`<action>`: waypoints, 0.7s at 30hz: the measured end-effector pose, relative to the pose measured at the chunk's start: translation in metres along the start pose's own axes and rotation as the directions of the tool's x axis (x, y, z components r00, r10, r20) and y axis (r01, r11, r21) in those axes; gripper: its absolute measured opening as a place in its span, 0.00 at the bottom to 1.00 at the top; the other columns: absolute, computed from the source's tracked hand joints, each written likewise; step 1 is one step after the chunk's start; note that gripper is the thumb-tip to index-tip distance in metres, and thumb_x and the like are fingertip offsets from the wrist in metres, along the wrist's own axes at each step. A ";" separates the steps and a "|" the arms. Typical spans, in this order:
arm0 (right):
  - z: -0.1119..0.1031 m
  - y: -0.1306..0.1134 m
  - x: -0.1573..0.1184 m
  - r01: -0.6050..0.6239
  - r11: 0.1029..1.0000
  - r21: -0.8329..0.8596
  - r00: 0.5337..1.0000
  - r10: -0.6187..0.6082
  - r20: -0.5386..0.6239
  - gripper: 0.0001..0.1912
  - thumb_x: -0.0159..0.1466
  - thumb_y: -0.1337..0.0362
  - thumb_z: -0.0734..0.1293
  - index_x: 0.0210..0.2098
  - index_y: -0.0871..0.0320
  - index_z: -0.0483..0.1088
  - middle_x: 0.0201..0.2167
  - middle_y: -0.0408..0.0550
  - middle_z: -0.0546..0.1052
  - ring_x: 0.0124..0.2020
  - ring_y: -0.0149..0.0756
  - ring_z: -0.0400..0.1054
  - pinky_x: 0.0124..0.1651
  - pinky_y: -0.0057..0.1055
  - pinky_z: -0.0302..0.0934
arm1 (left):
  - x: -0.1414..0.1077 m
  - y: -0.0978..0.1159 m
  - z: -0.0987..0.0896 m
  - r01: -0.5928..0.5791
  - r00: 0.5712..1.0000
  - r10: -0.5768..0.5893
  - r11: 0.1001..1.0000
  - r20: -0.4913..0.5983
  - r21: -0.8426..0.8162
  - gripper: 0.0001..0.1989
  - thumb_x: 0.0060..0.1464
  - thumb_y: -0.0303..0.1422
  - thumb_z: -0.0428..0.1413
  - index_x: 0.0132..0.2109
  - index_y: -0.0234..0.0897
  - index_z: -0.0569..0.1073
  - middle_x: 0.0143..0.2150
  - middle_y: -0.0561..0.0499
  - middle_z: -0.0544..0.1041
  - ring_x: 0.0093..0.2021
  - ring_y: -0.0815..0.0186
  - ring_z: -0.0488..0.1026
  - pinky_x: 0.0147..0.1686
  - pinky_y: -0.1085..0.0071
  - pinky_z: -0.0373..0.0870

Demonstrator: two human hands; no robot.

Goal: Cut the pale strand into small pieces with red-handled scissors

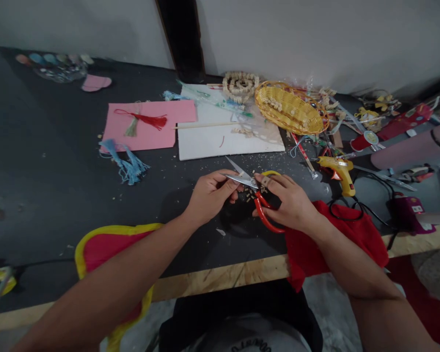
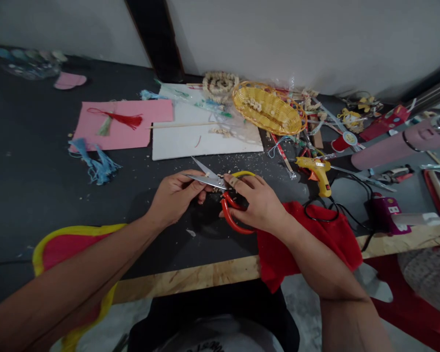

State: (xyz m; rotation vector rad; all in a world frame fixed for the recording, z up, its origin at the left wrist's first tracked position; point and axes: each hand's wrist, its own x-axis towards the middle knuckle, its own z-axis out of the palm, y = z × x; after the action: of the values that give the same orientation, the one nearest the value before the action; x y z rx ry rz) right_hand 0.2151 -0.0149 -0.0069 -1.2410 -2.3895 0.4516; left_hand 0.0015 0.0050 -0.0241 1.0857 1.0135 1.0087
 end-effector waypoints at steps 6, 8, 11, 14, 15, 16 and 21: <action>0.000 -0.002 -0.001 0.051 0.997 -0.050 0.998 -0.052 -0.026 0.38 0.60 0.47 0.69 0.64 0.57 0.58 0.50 0.56 0.74 0.51 0.47 0.68 0.55 0.47 0.65 | -0.001 0.002 0.000 -0.048 0.999 0.048 0.999 0.002 0.003 0.11 0.53 0.38 0.61 0.33 0.33 0.76 0.26 0.52 0.74 0.20 0.75 0.67 0.20 0.78 0.65; -0.001 -0.002 -0.002 0.053 0.996 -0.066 0.998 -0.055 -0.027 0.38 0.60 0.47 0.68 0.63 0.58 0.59 0.49 0.56 0.75 0.51 0.47 0.69 0.55 0.45 0.66 | -0.002 0.003 0.001 -0.055 0.998 0.055 0.998 0.005 0.021 0.12 0.53 0.39 0.61 0.32 0.32 0.76 0.27 0.51 0.74 0.20 0.75 0.67 0.20 0.78 0.66; -0.002 -0.003 -0.003 0.038 0.996 -0.083 0.999 -0.040 -0.023 0.36 0.60 0.49 0.69 0.62 0.59 0.61 0.48 0.56 0.75 0.50 0.46 0.69 0.54 0.44 0.67 | -0.002 0.004 0.002 -0.054 0.999 0.054 0.998 0.010 0.042 0.14 0.53 0.40 0.61 0.30 0.32 0.76 0.29 0.51 0.74 0.21 0.75 0.68 0.20 0.77 0.66; -0.002 -0.005 -0.003 0.015 0.997 -0.070 0.999 -0.017 -0.028 0.36 0.59 0.49 0.70 0.61 0.59 0.62 0.47 0.56 0.75 0.49 0.46 0.70 0.53 0.44 0.67 | -0.001 0.003 0.002 -0.043 0.999 0.043 0.999 -0.018 -0.010 0.14 0.50 0.41 0.63 0.32 0.32 0.75 0.27 0.52 0.74 0.20 0.74 0.68 0.20 0.77 0.68; -0.001 -0.006 -0.002 0.007 0.998 -0.061 0.999 -0.009 -0.033 0.36 0.58 0.49 0.71 0.60 0.59 0.63 0.47 0.56 0.75 0.49 0.46 0.70 0.53 0.44 0.67 | -0.001 0.002 0.002 -0.039 0.999 0.038 0.998 -0.034 -0.040 0.14 0.48 0.40 0.64 0.33 0.33 0.75 0.26 0.53 0.75 0.20 0.74 0.69 0.21 0.77 0.69; -0.001 -0.006 -0.002 -0.002 0.999 -0.054 0.999 0.000 -0.039 0.36 0.58 0.49 0.71 0.60 0.59 0.63 0.47 0.56 0.75 0.48 0.46 0.70 0.53 0.44 0.68 | -0.001 0.002 0.002 -0.036 0.998 0.033 0.997 -0.049 -0.066 0.14 0.47 0.39 0.65 0.34 0.34 0.74 0.25 0.54 0.75 0.20 0.74 0.69 0.21 0.77 0.69; -0.002 -0.006 -0.002 -0.037 0.999 -0.036 0.999 0.036 -0.026 0.36 0.57 0.50 0.72 0.60 0.57 0.63 0.48 0.55 0.74 0.51 0.47 0.68 0.55 0.45 0.66 | -0.001 0.000 0.000 -0.029 0.997 0.024 0.997 -0.069 -0.077 0.12 0.47 0.37 0.65 0.35 0.34 0.74 0.22 0.54 0.75 0.19 0.73 0.69 0.20 0.76 0.70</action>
State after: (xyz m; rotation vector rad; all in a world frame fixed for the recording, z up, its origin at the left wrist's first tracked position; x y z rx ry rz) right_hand 0.2133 -0.0191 -0.0026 -1.3003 -2.3674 0.4024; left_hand 0.0014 0.0040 -0.0242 1.0086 1.0084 1.1039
